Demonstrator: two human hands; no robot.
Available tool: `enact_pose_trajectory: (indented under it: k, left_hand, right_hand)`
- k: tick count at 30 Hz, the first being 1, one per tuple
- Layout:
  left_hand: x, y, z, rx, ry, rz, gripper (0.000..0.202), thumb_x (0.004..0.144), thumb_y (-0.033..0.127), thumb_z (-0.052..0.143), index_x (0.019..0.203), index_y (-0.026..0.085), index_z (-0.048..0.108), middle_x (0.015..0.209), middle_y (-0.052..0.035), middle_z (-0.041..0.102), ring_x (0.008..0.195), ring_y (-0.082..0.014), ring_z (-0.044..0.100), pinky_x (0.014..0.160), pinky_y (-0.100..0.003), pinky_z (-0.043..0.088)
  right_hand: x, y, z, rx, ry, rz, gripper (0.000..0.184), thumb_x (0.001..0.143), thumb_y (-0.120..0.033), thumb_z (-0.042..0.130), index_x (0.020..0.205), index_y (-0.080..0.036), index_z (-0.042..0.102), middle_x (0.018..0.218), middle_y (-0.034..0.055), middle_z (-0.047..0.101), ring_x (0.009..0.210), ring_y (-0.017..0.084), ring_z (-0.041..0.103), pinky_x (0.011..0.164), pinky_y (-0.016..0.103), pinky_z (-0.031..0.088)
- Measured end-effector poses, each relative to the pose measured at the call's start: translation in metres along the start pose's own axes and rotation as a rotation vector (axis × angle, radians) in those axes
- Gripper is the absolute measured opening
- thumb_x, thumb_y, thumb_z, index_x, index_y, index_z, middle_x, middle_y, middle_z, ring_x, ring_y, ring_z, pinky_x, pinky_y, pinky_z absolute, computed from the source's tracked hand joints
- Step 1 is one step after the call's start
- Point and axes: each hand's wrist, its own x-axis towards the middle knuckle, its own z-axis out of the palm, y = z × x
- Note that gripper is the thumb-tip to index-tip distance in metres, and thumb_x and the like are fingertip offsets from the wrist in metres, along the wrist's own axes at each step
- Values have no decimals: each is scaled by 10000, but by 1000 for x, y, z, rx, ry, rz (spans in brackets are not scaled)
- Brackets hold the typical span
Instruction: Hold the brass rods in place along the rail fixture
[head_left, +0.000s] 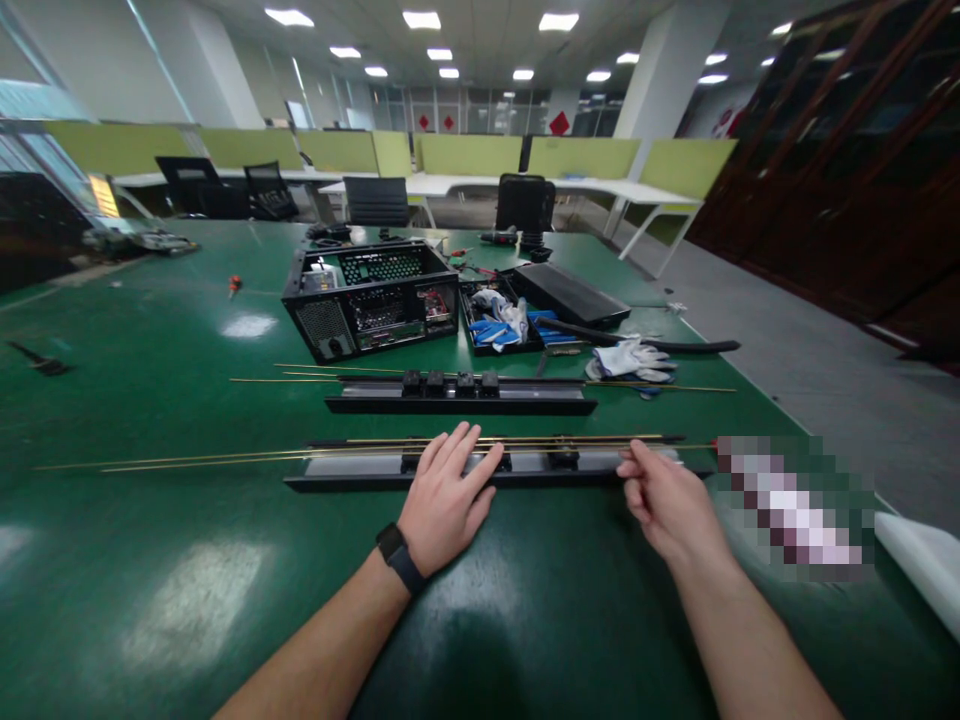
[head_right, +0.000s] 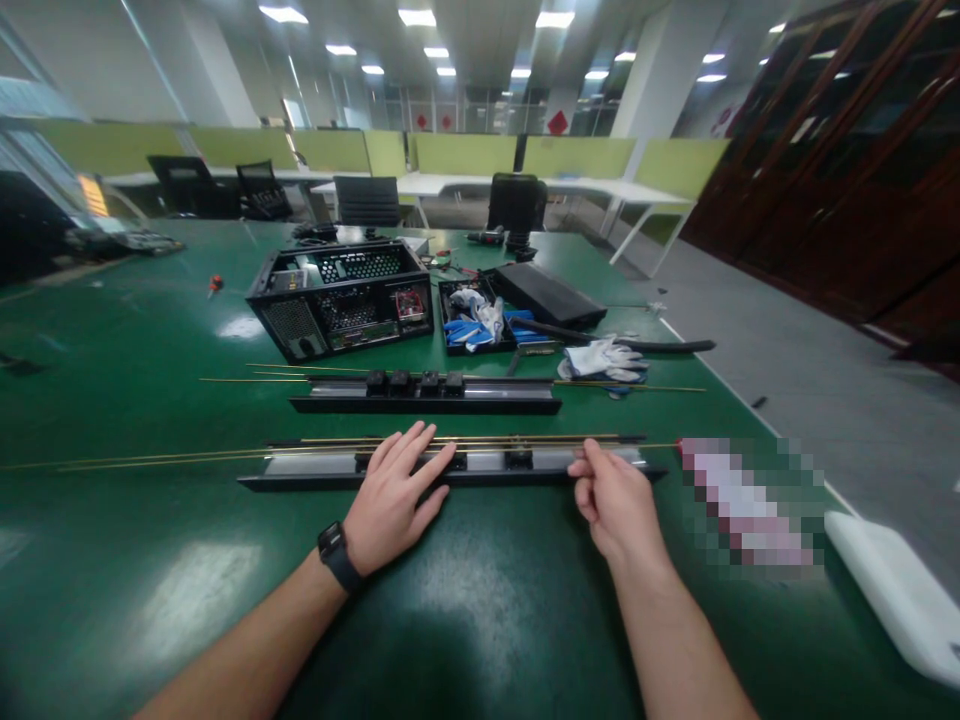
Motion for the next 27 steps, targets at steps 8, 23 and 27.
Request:
enact_pose_trajectory:
  k: [8,23,27]
  left_hand:
    - [0,0,-1,1,6,-1,517,925,284,584,1437,271,510,1546,-115,429,1464,-292,344,1190,-506,288]
    - [1,1,-2,1,5,3,505,937,279,568,1438,276,507,1549,-117,425,1469,-296,336,1186,-518,294]
    - [1,0,-2,5,-2,5,510,937,285,567,1443,280,501,1545,-117,429,1464,-295,345,1183,-521,295]
  right_hand:
    - [-5,0,2,-31,-24,34,395,736,-491,795,832,-144,631,622,30,651,297,58,391,237,155,192]
    - [-8,3,6,-62,-94,14,419,697,-496,824,809,-140,634,638,28,653,301,52,391,236,154,187]
    - [-5,3,3,-47,-78,-5,441,665,-500,847,806,-138,637,601,1,622,304,50,392,237,148,192]
